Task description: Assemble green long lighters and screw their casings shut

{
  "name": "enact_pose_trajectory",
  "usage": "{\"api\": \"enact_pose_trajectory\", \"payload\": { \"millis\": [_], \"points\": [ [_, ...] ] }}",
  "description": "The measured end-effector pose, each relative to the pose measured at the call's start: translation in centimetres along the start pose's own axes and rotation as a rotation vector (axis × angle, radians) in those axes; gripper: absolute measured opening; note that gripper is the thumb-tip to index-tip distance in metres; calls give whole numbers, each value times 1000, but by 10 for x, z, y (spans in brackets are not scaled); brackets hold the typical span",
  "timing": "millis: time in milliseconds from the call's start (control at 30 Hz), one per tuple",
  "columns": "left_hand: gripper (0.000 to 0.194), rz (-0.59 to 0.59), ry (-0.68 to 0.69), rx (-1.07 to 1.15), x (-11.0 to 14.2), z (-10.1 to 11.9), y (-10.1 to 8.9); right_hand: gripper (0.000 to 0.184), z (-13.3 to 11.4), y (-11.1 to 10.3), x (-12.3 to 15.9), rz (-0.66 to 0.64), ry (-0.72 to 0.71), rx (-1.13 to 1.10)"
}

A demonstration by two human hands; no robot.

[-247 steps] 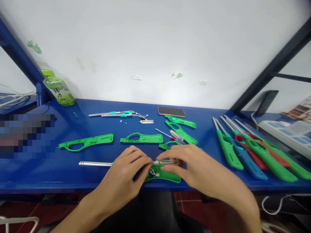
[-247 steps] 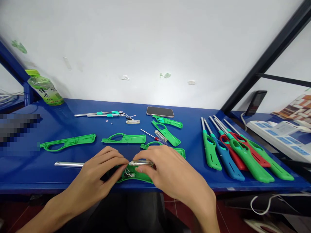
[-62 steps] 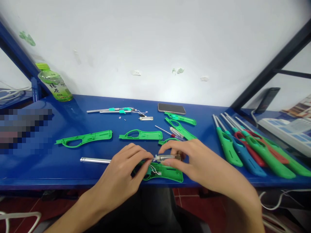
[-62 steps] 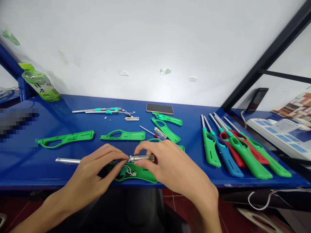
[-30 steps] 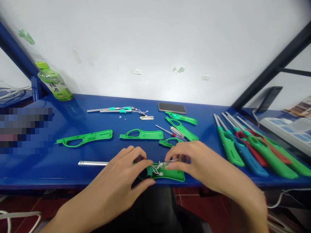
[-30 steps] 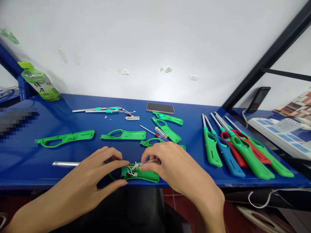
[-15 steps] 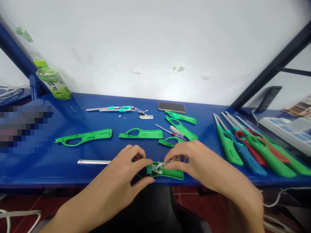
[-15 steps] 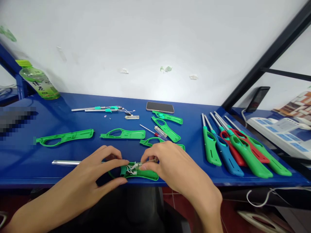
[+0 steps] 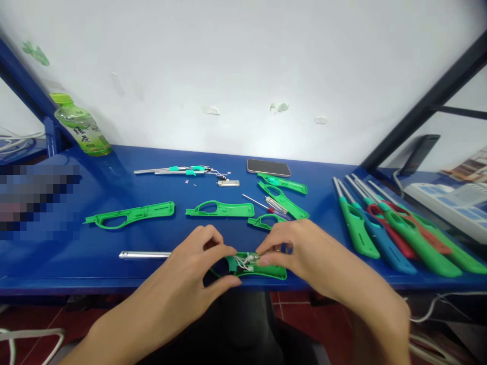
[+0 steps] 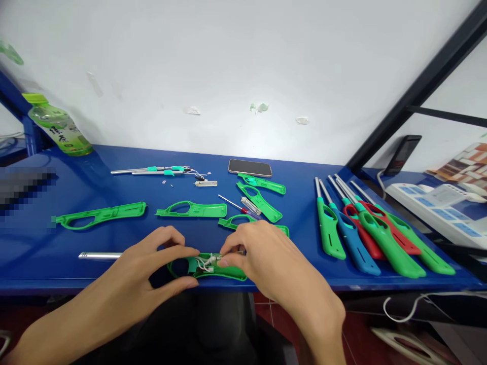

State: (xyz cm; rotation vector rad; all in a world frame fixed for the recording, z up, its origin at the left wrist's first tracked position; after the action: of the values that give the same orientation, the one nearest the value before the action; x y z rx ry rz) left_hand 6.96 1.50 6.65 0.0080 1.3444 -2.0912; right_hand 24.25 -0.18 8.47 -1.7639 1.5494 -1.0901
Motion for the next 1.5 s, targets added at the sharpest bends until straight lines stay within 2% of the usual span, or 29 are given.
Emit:
{"api": "enact_pose_trajectory", "payload": {
  "millis": [200,500,933,1133,1500],
  "points": [
    [26,61,60,-30,-1,6,-5,5,2,1,-2,28,-24,1],
    [25,38,57,-47,-3,8,-5,11,2,5,-7,-4,41,-10],
    [21,53,77,-75,-5,13,-10,20,-1,4,-7,-32,35,-117],
    [18,11,128,-108,-6,19,-6,19,-4,5,-5,-45,33,-119],
    [29,-130,154,-69,-7,25,5,19,-4,3,-6,-32,45,-122]
  ]
}}
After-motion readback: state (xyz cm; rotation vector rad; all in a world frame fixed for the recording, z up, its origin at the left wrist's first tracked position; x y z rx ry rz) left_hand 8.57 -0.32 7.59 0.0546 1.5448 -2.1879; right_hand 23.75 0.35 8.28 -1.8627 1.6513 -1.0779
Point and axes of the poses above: each hand's wrist, its own x-axis away from the middle knuckle, its own y-axis out of the palm, z = x × y, the point moved 10 cm from there along -x, towards the middle knuckle, and after that the axes turned 11 degrees about y, right-handed, at the moved point
